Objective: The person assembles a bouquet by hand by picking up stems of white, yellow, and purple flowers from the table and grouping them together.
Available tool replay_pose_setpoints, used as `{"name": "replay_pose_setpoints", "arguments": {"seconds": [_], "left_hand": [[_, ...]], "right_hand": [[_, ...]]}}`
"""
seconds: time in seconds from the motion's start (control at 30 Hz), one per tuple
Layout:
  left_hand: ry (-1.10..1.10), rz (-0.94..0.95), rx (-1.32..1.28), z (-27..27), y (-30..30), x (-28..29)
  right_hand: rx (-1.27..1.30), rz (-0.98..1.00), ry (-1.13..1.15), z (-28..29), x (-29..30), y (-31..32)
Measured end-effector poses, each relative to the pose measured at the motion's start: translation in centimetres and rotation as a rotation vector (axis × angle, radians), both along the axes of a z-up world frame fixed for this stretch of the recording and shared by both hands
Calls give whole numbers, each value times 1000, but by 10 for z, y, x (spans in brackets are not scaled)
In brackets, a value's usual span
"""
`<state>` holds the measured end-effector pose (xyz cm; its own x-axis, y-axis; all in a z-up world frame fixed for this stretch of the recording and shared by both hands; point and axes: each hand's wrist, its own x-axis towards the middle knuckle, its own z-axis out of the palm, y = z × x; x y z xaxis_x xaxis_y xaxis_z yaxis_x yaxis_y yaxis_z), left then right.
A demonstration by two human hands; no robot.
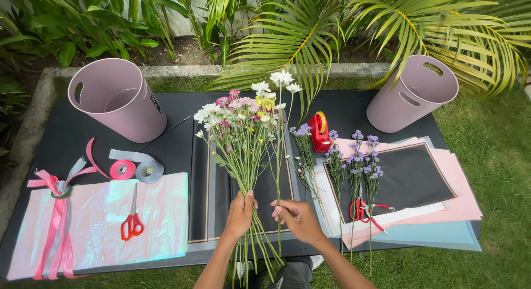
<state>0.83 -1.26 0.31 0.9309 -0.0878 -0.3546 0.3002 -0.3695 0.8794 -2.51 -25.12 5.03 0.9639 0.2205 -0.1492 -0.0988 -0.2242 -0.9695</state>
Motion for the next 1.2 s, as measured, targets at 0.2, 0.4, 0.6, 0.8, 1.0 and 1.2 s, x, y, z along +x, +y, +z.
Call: {"name": "replay_pose_setpoints", "arguments": {"seconds": [0.2,0.4,0.6,0.8,1.0,1.2], "left_hand": [[-81,-44,-83,9,-17,-3],[-149,-47,-57,15,-14,-5],[-120,-12,-65,23,-16,-10],[-134,-45,-104,24,-17,-19],[-102,-76,-87,28,-19,-18],[-136,-107,-169,25,-13,-17]], "right_hand": [[-65,25,-107,-5,3,20],[-158,25,-121,0,-6,27],[-200,124,-196,-20,-18,34],[-165,137,-143,-11,-20,31],[-191,210,-216,-22,-16,31],[-221,235,-257,-20,-15,38]]}}
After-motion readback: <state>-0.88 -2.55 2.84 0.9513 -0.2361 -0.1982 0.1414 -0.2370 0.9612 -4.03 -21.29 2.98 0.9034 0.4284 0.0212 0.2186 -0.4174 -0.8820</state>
